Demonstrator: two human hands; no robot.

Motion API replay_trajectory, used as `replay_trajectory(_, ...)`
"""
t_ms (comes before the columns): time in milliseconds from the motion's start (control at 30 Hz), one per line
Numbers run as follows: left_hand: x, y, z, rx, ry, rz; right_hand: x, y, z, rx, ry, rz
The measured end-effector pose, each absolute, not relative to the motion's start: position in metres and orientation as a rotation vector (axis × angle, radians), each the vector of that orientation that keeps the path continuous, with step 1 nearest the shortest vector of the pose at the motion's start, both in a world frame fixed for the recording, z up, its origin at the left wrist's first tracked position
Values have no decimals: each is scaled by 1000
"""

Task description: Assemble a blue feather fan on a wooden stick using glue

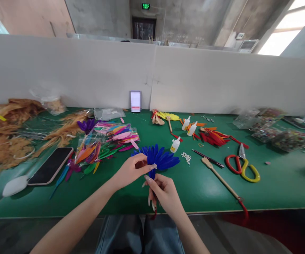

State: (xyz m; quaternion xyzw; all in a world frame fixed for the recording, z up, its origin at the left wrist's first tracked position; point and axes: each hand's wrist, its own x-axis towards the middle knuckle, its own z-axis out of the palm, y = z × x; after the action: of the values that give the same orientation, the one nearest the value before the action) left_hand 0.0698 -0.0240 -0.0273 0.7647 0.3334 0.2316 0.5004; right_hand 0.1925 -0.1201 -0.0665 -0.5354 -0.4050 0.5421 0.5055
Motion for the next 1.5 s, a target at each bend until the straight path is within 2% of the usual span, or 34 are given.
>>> replay_trajectory(267, 66, -18, -29, 1805, 888, 611, 189, -124, -78, -1308, -1022, 1321)
replay_trajectory(600, 75, 40, -26, 1825, 947, 638, 216, -156, -98, -1490, -1260, 729)
replay_trajectory(867, 110, 68, -51, 2109, 906, 660, 218, -158, -107, -1523, -1389, 229)
replay_trajectory(1500, 124, 81, -73, 2254, 847, 561, 215, -136, -116, -1799, -1601, 251)
